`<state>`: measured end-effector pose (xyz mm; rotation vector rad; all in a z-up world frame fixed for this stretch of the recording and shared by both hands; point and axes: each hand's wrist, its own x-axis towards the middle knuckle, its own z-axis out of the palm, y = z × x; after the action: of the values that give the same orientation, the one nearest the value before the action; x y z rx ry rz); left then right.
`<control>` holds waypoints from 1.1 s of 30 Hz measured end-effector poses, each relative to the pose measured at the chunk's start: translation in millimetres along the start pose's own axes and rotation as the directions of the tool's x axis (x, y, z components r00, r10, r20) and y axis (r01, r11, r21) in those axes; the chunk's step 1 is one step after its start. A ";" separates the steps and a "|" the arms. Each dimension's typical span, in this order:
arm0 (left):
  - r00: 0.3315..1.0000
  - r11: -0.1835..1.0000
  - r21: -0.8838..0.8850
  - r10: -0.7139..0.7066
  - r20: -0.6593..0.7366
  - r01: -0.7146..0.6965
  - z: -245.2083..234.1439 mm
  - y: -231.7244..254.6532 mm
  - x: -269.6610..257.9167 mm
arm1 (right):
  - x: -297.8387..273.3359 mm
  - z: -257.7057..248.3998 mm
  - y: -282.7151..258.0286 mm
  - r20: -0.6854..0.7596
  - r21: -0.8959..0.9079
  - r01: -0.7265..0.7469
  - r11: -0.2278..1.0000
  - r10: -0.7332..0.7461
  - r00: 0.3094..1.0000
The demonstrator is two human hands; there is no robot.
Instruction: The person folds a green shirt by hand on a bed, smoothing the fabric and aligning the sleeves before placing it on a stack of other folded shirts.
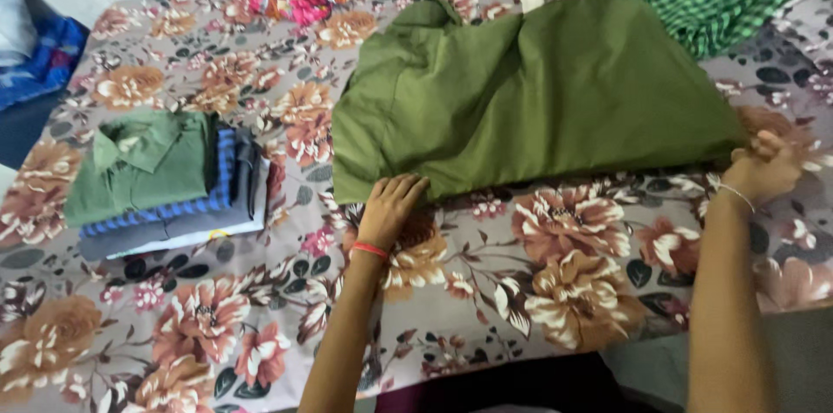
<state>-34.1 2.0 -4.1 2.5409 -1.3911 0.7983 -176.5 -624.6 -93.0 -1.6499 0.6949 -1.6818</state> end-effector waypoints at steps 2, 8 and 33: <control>1.000 1.000 0.006 0.006 0.008 -0.006 0.4 5.5 -3.1 | 4.8 1.7 -1.7 -0.024 -0.105 -0.004 0.994 0.001 1.000; 0.994 0.985 -0.144 -0.088 0.061 0.096 -6.7 11.6 -6.4 | -19.7 -5.5 -39.0 0.137 -0.442 0.161 0.883 -0.111 0.984; 0.774 0.788 -0.107 -0.616 -0.147 0.607 42.7 -130.6 -77.8 | -149.9 167.8 -237.9 0.712 0.168 0.242 0.956 -0.287 0.641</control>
<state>55.1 118.1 -63.2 2.5513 -0.4498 0.8014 -36.4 -345.0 4.1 -2.2416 -0.0086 -1.0148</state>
